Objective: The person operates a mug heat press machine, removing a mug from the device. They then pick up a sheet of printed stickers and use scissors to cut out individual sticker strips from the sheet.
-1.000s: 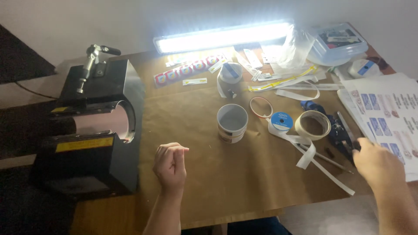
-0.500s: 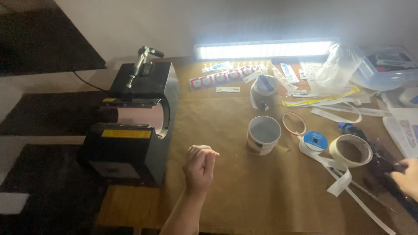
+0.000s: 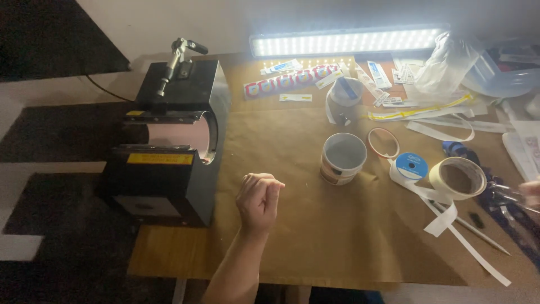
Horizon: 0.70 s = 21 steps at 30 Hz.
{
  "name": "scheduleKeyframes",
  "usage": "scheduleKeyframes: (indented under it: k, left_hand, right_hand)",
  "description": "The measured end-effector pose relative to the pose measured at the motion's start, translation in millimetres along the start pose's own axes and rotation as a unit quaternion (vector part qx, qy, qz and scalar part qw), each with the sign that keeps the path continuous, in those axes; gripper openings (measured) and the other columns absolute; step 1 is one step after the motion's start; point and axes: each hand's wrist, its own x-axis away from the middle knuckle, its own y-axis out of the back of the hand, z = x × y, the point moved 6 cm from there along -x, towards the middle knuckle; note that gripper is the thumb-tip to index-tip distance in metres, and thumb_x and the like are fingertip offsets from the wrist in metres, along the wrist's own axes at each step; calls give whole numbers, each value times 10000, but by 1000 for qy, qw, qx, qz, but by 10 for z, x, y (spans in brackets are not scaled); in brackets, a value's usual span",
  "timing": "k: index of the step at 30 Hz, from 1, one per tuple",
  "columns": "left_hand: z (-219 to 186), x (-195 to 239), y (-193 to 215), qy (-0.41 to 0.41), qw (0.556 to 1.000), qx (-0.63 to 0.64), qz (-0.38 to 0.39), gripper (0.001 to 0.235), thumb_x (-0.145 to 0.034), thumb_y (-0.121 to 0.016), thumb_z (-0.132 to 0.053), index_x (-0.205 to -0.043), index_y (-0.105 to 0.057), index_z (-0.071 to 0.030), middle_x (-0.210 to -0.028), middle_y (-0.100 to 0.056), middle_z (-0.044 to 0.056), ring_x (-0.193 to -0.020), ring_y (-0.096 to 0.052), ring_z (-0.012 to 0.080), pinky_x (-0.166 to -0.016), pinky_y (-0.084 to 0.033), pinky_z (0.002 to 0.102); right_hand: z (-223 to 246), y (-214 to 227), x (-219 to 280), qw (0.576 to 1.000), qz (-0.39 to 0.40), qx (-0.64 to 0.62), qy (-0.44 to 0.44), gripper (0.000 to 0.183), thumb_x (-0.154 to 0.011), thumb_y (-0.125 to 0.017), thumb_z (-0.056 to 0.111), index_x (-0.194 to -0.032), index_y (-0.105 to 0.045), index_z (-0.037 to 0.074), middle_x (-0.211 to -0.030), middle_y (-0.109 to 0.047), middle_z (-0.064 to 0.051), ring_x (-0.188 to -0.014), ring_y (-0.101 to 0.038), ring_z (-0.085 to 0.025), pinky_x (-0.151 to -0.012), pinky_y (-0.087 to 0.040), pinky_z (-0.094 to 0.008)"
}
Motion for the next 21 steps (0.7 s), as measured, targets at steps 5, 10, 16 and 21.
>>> scheduleKeyframes:
  k: [5, 10, 16, 21]
  left_hand:
    - [-50, 34, -5, 31, 998, -51, 5, 296, -1040, -507, -102, -774, -637, -86, -763, -622, 36, -711, -592, 194, -733, -450, 332]
    - [-26, 48, -40, 17, 998, -58, 10, 284, -1045, -526, -124, -780, -624, -91, -771, -625, 43, -707, -601, 208, -722, -446, 353]
    - [-71, -14, -33, 32, 998, -58, 20, 299, -1043, -518, -131, -772, -636, -88, -766, -629, 50, -705, -599, 219, -724, -441, 358]
    - [-56, 4, -10, 34, 998, -56, 13, 276, -1028, -524, -99, -778, -639, -92, -778, -631, 40, -712, -598, 206, -735, -449, 344]
  right_hand:
    - [327, -866, -205, 993, 79, -84, 11, 402, -784, -623, -77, -1156, -706, -205, -1065, -781, -332, -905, -729, -310, -865, -546, -333]
    - [421, -1437, -146, 812, 250, 333, 409, 395, -955, -566, 278, -1331, -673, 214, -1354, -700, -24, -1142, -741, -206, -913, -566, -325]
    - [-29, -1575, -217, 763, 252, 369, 467, 571, -904, -431, 14, -1385, -645, 236, -1471, -591, 87, -1263, -666, -182, -942, -585, -362]
    - [-97, -1595, -308, 781, 263, 363, 435, 478, -991, -457, 184, -1438, -595, 278, -1463, -620, 40, -1326, -619, -187, -1042, -508, -343]
